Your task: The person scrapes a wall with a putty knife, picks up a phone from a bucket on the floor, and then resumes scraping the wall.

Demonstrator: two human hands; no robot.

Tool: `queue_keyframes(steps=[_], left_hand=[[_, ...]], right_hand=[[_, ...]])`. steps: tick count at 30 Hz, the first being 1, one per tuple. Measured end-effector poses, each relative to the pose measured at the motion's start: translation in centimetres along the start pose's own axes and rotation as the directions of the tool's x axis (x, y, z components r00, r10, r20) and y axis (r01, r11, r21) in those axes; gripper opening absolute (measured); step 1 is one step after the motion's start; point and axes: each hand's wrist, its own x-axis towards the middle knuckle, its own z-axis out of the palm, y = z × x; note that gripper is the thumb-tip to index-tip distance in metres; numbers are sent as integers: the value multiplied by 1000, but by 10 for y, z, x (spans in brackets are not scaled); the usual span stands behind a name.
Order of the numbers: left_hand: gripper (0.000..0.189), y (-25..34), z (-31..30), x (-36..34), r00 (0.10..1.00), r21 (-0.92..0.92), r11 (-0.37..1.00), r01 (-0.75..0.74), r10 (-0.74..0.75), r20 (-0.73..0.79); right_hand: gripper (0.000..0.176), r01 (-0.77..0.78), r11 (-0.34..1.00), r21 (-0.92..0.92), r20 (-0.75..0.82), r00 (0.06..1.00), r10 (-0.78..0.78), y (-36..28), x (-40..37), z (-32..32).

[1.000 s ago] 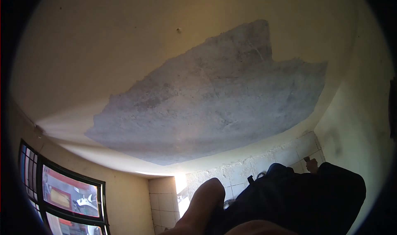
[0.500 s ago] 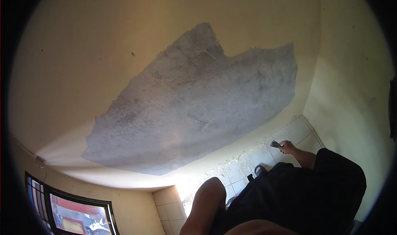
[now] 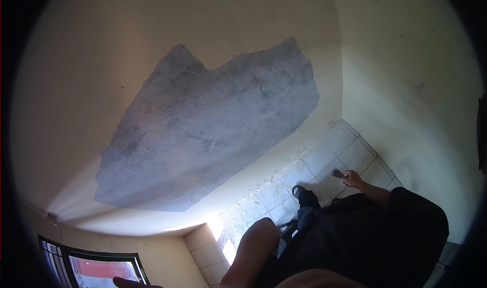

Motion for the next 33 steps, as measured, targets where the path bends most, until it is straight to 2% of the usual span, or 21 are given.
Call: queue_keyframes(steps=[2, 5, 8, 10, 11, 12, 13, 14, 15, 16, 17, 19, 21, 24, 27, 29, 31, 33], left_hand=[[65, 14, 24, -1, 1000, -134, 991, 26, -27, -2], [66, 35, 59, -4, 996, -355, 931, 81, -87, 0], [66, 47, 90, -13, 981, -551, 818, 166, -196, 4], [66, 36, 94, -34, 950, -631, 732, 256, -311, 24], [61, 14, 71, -53, 931, -548, 753, 364, -292, 218], [62, 10, 85, -83, 871, -544, 713, 442, -485, 72], [61, -1, 75, -118, 744, -534, 589, 606, -658, 118], [58, -9, 73, -157, 588, -344, 511, 788, -791, 169], [44, -17, 67, -183, 323, -96, 308, 946, -907, 270], [25, -22, 61, -211, 67, -21, 64, 998, -935, 348], [20, -23, 53, -235, -126, 129, -85, 988, -927, 352], [23, -22, 22, -282, -205, 336, -87, 938, -920, 334], [26, -23, 1, -297, -299, 380, -197, 904, -926, 230], [32, -41, -15, -302, -259, 303, -214, 929, -958, 119], [33, -77, -8, -302, -180, 375, -130, 918, -978, 102], [35, -107, -2, -310, -159, 450, -67, 890, -973, 170], [36, -139, 7, -326, -167, 533, 13, 846, -943, 288], [39, -168, 14, -348, -196, 558, 78, 826, -889, 414]], right_hand=[[43, -71, 995, 73, -44, 996, 74, 24, -37, -20], [45, -102, 974, 202, -172, 975, 138, 53, -77, -42], [43, -75, 955, 286, -292, 943, 161, 68, -90, -59], [41, -39, 909, 415, -340, 920, 194, 67, -85, -69], [39, -13, 878, 479, -359, 910, 209, 63, -78, -73], [40, 19, 843, 538, -356, 911, 207, 58, -71, -76], [40, 51, 801, 596, -353, 913, 205, 51, -63, -79], [40, 84, 753, 652, -352, 914, 203, 41, -54, -82], [43, 107, 751, 652, -333, 930, 157, 27, -48, -86], [45, 130, 748, 650, -315, 943, 110, 3, -47, -92], [49, 153, 746, 648, -298, 953, 64, -26, -48, -98], [60, 226, 645, 730, -312, 950, 19, -81, -42, -101], [73, 255, 558, 789, -295, 955, -19, -134, -36, -103], [89, 254, 499, 829, -247, 966, -81, -204, -27, -112], [98, 302, 498, 813, -241, 953, -184, -258, -19, -114], [101, 386, 519, 763, -274, 920, -281, -277, -8, -105], [105, 514, 584, 628, -332, 856, -396, -285, 9, -90], [99, 518, 651, 555, -298, 855, -426, -296, 16, -82]])
